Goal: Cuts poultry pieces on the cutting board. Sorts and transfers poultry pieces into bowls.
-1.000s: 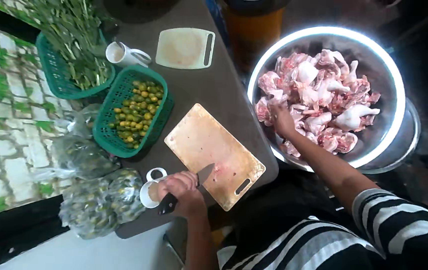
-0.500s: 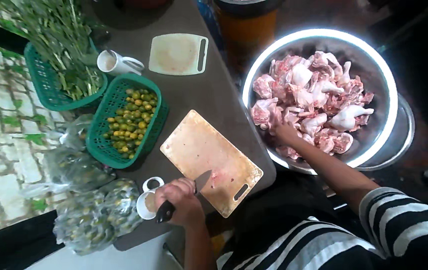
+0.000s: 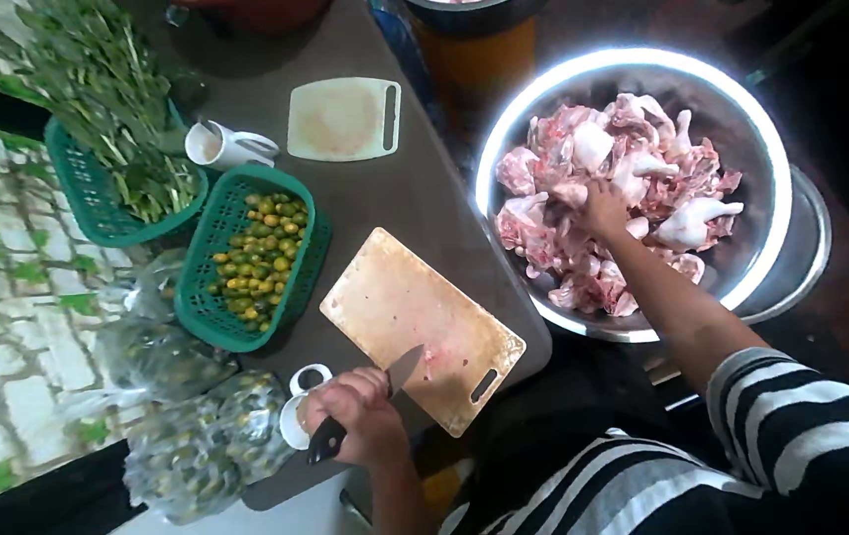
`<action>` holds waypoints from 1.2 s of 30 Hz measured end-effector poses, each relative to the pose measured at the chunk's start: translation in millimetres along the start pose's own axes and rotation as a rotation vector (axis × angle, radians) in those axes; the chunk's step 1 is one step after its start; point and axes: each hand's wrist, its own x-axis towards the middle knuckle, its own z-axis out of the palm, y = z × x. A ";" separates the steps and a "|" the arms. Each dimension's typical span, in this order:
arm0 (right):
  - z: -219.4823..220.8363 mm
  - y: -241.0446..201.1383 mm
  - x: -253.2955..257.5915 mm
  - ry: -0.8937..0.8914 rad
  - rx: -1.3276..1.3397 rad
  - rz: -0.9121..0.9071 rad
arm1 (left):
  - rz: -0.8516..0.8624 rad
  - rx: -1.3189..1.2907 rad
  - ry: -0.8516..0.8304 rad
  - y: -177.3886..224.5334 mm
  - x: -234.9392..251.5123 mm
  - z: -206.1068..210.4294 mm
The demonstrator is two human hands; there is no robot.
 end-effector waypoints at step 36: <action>-8.6 72.2 -69.0 -0.393 -0.104 0.176 | 0.027 -0.003 -0.043 -4.4 -4.1 1.4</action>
